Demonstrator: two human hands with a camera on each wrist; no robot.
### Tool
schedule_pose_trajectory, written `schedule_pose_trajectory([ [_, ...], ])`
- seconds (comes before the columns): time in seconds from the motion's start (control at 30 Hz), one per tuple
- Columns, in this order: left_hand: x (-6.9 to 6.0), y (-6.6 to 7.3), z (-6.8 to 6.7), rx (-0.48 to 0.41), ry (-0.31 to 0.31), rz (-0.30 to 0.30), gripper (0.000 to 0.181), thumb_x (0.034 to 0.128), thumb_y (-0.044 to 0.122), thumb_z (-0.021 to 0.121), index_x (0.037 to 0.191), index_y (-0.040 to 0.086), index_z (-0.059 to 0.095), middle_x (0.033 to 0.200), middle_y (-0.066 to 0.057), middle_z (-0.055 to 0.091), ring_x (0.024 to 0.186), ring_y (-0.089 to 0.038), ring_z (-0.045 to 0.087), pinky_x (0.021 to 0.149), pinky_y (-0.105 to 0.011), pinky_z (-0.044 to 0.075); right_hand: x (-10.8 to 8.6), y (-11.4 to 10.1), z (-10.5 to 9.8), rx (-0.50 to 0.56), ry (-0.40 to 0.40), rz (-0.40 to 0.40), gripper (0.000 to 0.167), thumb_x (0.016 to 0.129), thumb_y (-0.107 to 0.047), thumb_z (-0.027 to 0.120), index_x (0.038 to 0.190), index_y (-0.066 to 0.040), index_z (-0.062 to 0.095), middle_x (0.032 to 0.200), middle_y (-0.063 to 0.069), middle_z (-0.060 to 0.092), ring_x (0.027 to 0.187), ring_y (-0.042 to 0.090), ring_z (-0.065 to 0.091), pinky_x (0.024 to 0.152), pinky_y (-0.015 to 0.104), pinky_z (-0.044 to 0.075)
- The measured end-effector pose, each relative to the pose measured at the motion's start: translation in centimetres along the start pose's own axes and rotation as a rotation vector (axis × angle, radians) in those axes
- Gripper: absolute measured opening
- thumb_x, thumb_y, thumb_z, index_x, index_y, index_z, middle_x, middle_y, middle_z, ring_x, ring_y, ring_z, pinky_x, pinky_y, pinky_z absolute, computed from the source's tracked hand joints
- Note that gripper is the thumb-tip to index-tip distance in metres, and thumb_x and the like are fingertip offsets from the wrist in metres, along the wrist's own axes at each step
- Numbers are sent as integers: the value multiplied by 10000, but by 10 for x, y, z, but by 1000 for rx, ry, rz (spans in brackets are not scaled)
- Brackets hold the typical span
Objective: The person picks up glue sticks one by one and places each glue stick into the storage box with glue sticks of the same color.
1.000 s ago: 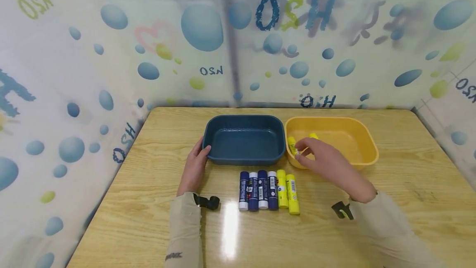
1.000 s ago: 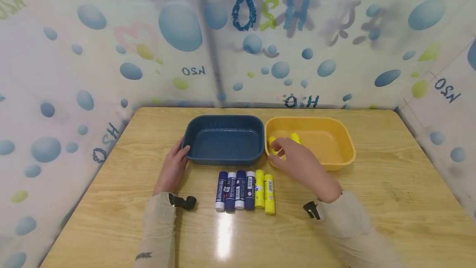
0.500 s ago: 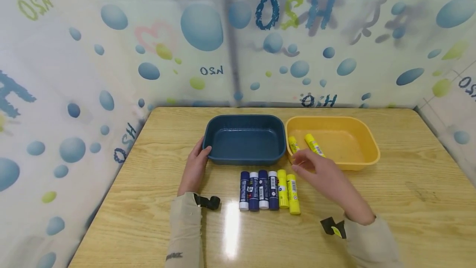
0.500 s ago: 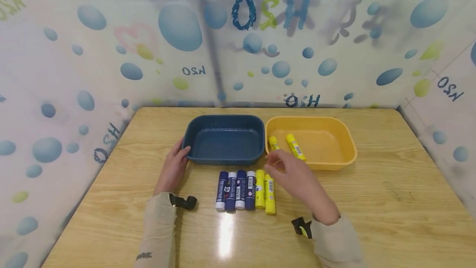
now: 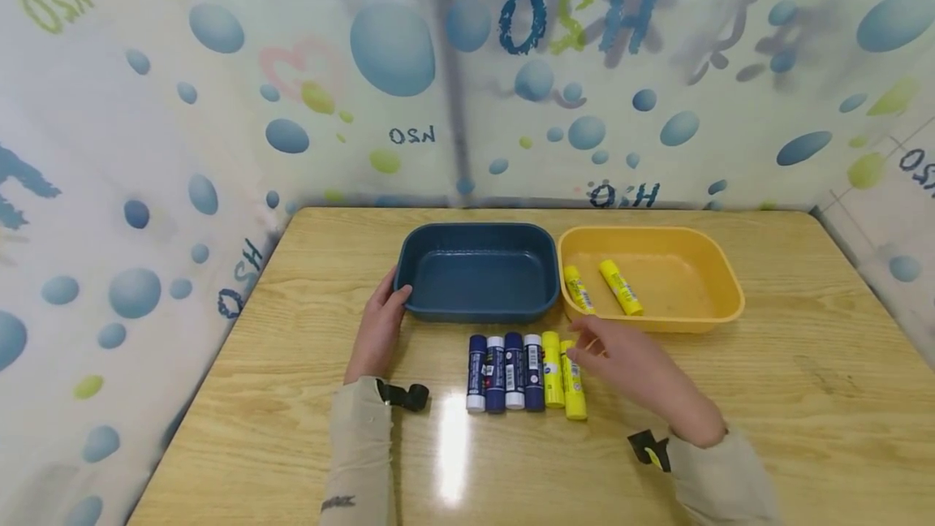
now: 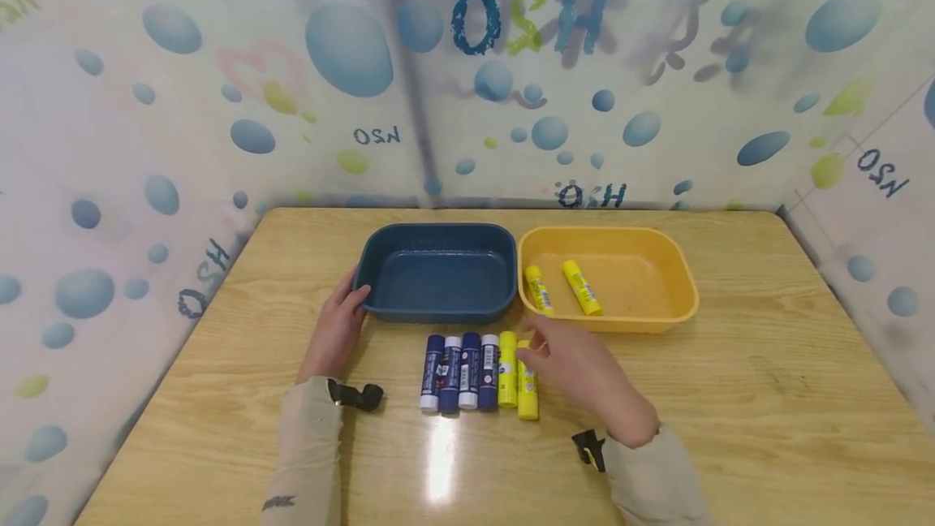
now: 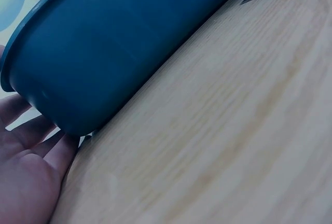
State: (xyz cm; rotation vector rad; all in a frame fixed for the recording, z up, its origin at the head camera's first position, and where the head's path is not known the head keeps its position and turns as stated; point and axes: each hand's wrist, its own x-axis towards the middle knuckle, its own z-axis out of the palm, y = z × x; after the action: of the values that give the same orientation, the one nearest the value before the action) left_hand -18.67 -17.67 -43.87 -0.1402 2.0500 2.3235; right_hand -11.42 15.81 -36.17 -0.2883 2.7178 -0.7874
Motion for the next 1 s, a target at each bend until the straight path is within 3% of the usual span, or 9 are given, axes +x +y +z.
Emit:
schedule_pose_trajectory([
  [0.17, -1, 1, 0, -1, 11, -6, 485, 922, 228, 488, 1382, 222, 335, 1410, 72, 288, 1261, -69, 289, 1036, -284, 252, 4, 4, 9, -105, -83, 54, 447, 851, -388, 564, 1238, -172, 503, 916, -32, 566, 739, 133, 501, 632, 302, 449],
  [0.33, -1, 2, 1, 5, 2, -11, 483, 925, 231, 484, 1383, 230, 332, 1417, 70, 275, 1267, -68, 274, 1038, -290, 250, 6, 8, 17, -175, -74, 86, 471, 841, -389, 576, 1223, -128, 492, 785, -40, 526, 640, 139, 469, 530, 274, 397],
  [0.57, -1, 0, 1, -1, 0, -7, 479, 926, 230, 481, 1382, 224, 333, 1415, 66, 278, 1262, -68, 284, 1034, -285, 255, 7, 7, 23, -153, -41, 81, 600, 821, -354, 605, 1326, -119, 382, 703, -22, 473, 550, 143, 439, 459, 272, 340],
  [1.0, -1, 0, 1, -12, -12, 9, 481, 925, 231, 485, 1381, 224, 332, 1416, 66, 276, 1260, -74, 293, 1028, -280, 267, 10, 9, 25, -157, -87, 121, 509, 812, -317, 610, 1251, -112, 456, 739, -15, 497, 604, 157, 458, 491, 279, 365],
])
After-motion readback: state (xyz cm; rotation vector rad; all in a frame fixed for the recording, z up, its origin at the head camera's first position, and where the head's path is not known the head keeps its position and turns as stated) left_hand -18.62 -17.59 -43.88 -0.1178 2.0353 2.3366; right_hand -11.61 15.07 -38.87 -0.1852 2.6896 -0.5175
